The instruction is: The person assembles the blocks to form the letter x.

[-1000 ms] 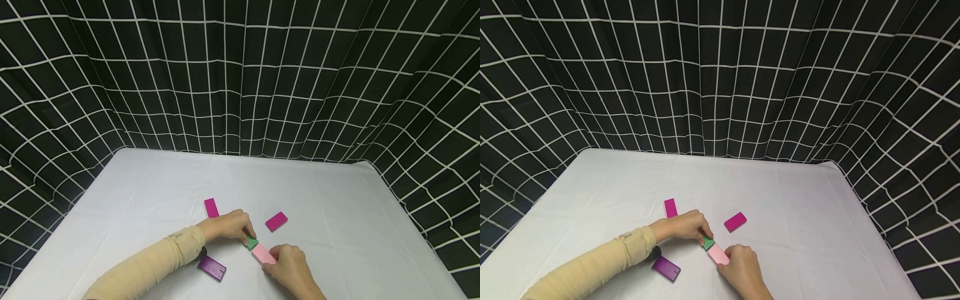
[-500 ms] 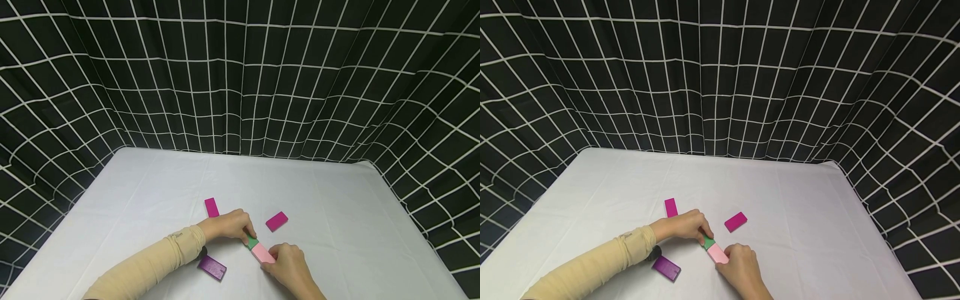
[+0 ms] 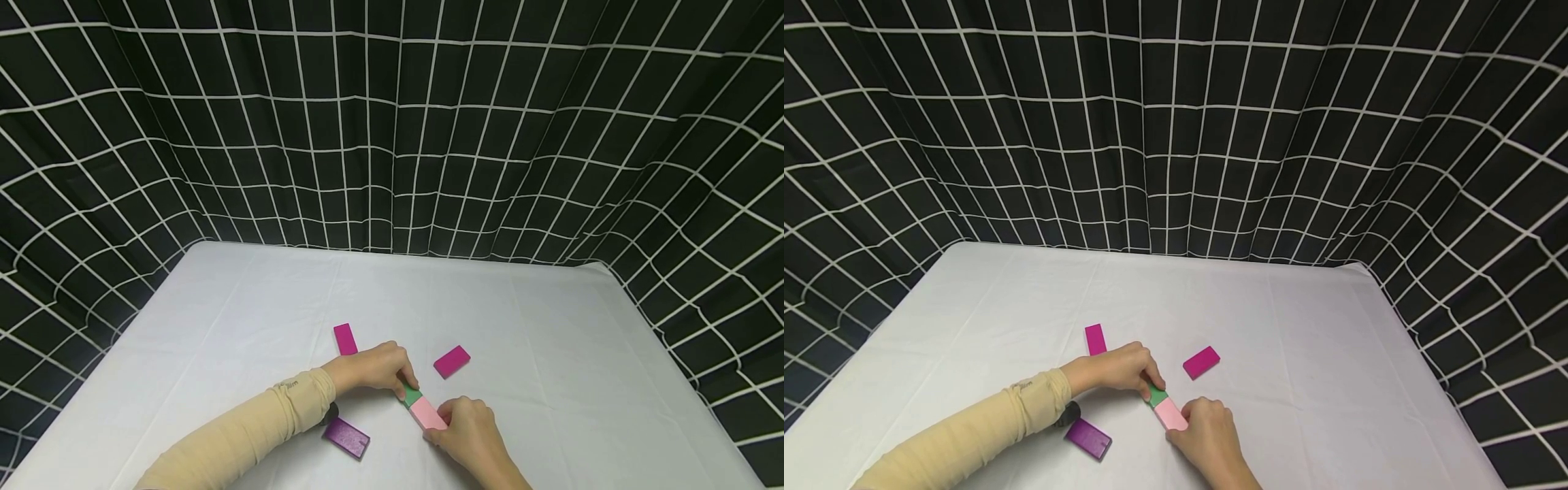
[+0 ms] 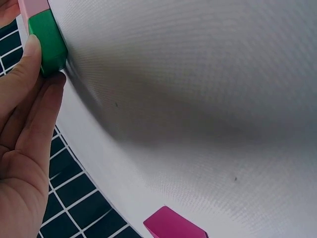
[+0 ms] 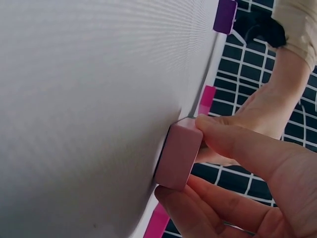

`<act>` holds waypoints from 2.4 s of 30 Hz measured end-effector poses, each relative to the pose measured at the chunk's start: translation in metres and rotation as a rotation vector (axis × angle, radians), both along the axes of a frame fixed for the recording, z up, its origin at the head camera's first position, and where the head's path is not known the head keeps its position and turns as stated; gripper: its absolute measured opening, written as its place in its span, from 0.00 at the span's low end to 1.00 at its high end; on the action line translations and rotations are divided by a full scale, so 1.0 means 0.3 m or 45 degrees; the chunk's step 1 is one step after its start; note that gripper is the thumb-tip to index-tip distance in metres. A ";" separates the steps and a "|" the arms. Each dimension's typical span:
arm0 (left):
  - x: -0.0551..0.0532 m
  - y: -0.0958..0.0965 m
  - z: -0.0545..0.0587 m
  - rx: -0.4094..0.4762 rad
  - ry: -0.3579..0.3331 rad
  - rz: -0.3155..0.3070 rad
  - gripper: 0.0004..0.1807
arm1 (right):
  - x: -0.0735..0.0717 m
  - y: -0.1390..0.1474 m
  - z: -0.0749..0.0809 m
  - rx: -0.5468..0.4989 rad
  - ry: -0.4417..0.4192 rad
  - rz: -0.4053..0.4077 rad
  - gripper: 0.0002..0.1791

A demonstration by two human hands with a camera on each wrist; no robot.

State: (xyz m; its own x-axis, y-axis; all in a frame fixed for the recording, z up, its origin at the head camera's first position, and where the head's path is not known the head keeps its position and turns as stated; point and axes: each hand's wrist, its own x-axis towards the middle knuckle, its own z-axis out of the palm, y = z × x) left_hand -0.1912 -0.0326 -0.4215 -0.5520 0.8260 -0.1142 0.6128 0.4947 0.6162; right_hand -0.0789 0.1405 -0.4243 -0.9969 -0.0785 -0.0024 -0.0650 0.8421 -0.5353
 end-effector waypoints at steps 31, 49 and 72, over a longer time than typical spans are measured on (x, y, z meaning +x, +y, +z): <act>0.019 0.015 0.034 -0.192 0.221 -0.089 0.13 | -0.003 0.008 0.008 0.018 -0.006 0.071 0.13; 0.045 0.015 0.049 -0.297 0.528 -0.213 0.12 | 0.001 0.063 0.052 -0.045 0.074 0.001 0.15; 0.144 -0.170 0.064 -0.184 0.263 -0.076 0.21 | -0.077 0.117 0.042 -0.296 0.144 0.482 0.18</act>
State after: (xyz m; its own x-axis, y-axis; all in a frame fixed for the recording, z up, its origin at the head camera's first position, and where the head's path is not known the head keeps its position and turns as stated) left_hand -0.1480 -0.0834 -0.4023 -0.5263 0.8413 -0.1233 0.7491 0.5274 0.4008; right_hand -0.1020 0.1755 -0.4119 -0.8908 -0.4230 0.1659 -0.4143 0.6062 -0.6788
